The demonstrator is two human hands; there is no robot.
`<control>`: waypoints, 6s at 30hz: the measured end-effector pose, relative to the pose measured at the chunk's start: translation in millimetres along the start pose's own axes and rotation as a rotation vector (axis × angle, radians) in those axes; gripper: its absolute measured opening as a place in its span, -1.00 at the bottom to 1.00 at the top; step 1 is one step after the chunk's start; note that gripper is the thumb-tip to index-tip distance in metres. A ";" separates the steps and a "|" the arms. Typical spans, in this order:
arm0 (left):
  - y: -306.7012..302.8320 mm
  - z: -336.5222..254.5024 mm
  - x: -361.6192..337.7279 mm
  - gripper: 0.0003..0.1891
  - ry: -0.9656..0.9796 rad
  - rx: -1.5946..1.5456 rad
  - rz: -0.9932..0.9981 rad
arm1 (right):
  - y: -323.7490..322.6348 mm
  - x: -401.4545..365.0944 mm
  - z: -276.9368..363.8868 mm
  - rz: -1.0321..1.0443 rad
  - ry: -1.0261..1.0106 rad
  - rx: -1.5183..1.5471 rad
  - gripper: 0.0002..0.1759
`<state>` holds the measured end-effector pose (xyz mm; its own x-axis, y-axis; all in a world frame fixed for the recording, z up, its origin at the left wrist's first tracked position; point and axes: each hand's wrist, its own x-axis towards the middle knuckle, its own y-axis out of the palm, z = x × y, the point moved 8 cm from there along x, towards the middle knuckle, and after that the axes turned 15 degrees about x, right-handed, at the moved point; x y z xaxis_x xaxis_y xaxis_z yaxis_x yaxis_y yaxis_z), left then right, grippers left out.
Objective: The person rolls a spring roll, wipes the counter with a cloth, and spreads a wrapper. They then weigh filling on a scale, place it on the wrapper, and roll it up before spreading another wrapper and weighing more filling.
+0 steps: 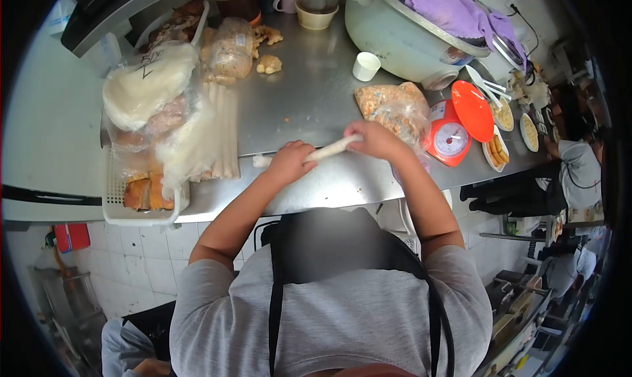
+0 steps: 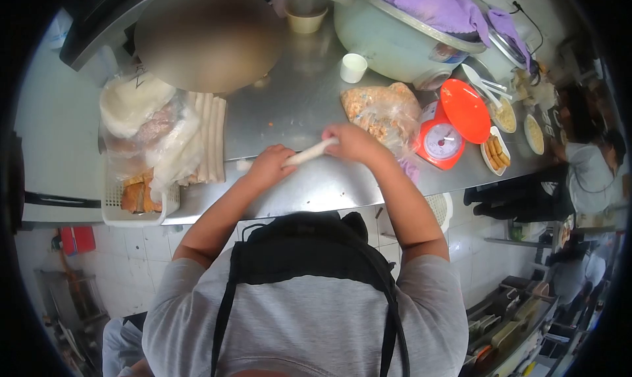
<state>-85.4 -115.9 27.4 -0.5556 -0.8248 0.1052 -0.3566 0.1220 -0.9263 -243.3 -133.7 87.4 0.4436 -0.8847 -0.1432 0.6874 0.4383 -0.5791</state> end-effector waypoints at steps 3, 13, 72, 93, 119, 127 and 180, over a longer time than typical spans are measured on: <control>-24.8 -4.7 15.2 -0.72 -0.123 -0.315 0.072 | -41.0 -0.6 49.6 -0.155 -0.080 0.227 -0.69; -138.8 -63.9 60.2 -0.79 0.099 -1.032 -0.461 | -55.6 -14.8 169.0 -0.515 -0.593 0.238 -0.58; -172.7 -80.4 38.3 -0.85 0.006 -0.181 -0.601 | -53.1 -40.9 158.2 -0.658 -0.758 -0.013 -0.85; -159.4 -67.8 56.6 -0.69 -0.115 -0.767 -0.343 | -7.2 -10.7 102.8 -0.489 -0.481 0.583 -0.51; -175.2 -77.1 47.8 -0.87 -0.073 -0.349 -0.593 | -57.9 -45.4 161.2 -0.823 -0.771 -0.031 -0.83; -177.6 -81.0 45.0 -0.87 -0.005 -0.273 -0.635 | -53.6 -49.6 172.5 -0.794 -0.765 -0.172 -0.77; -166.4 -72.1 50.2 -0.74 -0.001 -0.619 -0.541 | -49.0 -56.6 149.7 -0.617 -0.742 0.165 -0.59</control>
<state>-108.1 -137.8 212.9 -0.1875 -0.8573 0.4794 -0.9249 -0.0103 -0.3802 -216.0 -81.3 244.0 0.1895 -0.6667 0.7209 0.9669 -0.0012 -0.2552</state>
